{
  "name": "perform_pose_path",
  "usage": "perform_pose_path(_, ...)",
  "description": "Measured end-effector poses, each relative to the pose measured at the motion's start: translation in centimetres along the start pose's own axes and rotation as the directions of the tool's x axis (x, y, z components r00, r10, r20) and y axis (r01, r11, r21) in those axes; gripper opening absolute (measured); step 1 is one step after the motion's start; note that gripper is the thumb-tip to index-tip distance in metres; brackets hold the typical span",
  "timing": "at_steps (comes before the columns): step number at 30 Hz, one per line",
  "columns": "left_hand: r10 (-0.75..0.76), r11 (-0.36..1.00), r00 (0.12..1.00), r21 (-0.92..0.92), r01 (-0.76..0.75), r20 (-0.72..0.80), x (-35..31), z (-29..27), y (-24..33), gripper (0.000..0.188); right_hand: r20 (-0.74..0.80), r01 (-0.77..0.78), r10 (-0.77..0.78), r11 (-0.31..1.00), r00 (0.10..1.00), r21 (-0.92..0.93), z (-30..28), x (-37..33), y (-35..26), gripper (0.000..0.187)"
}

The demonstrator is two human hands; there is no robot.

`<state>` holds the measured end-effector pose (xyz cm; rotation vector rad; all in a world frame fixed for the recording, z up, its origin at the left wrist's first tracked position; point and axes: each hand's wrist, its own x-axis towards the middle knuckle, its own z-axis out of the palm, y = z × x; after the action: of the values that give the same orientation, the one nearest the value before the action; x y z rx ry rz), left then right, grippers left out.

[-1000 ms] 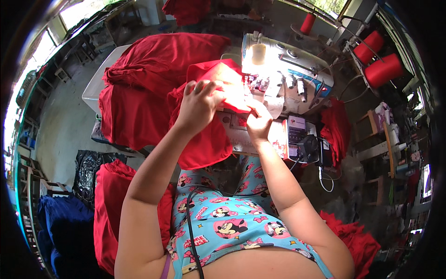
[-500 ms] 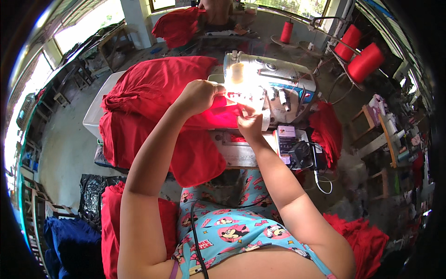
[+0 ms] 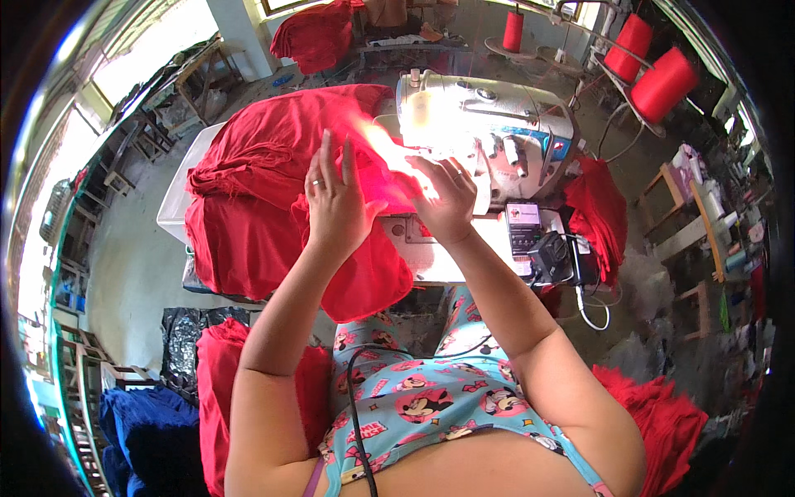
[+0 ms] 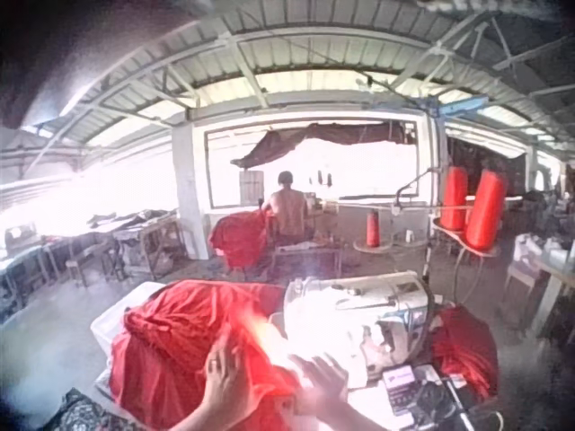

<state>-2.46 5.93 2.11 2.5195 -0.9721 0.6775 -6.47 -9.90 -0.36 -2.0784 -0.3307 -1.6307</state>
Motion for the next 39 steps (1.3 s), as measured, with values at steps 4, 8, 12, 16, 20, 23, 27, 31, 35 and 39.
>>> perform_pose_path(4,0.066,0.882,0.791,-0.335,-0.331,-0.608,-0.2,2.8,2.4,0.077,-0.032,-0.065,0.067,0.995,0.997,0.081,-0.2,0.5,-2.7,0.033)
perform_pose_path(8,0.023,0.785,0.743,-0.448,-0.428,-0.669,-1.2,5.5,2.4,0.055,-0.080,-0.176,0.184,0.979,0.980,0.102,-0.2,0.5,-3.6,0.033)
perform_pose_path(12,-0.195,0.826,0.896,-0.560,-0.070,-0.400,-0.3,5.3,2.7,0.023,-0.039,-0.143,0.146,0.986,0.989,0.082,-0.8,0.4,-3.3,0.040)
perform_pose_path(16,-0.196,0.838,0.903,-0.543,-0.048,-0.382,2.1,2.9,-1.1,0.013,0.169,-0.134,0.097,0.965,0.981,0.225,-1.4,1.0,-2.7,0.050)
perform_pose_path(20,0.042,0.895,0.961,-0.418,-0.158,-0.273,6.5,-1.5,-2.7,0.009,0.960,-0.523,0.278,0.815,-0.024,-0.249,-2.4,4.7,-0.6,0.036)
perform_pose_path(23,0.286,0.797,0.956,-0.540,-0.272,-0.059,9.3,-0.1,-3.2,0.009,0.989,-0.990,0.062,0.024,0.137,0.136,-4.5,3.6,3.9,0.034)
perform_pose_path(27,0.555,0.706,0.791,-0.648,-0.286,0.256,10.0,4.9,-6.9,0.019,0.967,-0.955,0.161,0.255,0.198,0.152,-5.7,3.0,4.1,0.030)
perform_pose_path(31,0.602,0.790,0.718,-0.131,-0.599,0.349,9.4,6.5,-7.9,0.036,0.975,-0.918,0.064,0.354,0.214,0.178,-6.3,2.6,4.5,0.037)
perform_pose_path(35,0.759,0.649,0.588,-0.240,-0.722,0.280,9.3,3.5,-7.6,0.043,0.994,-0.790,0.108,0.611,0.015,-0.054,-6.3,6.3,2.7,0.036)
perform_pose_path(39,0.587,0.680,0.571,0.033,-0.733,0.574,7.1,-0.6,-4.2,0.023,0.994,-0.535,0.108,0.840,0.006,-0.088,-6.2,7.2,2.2,0.027)
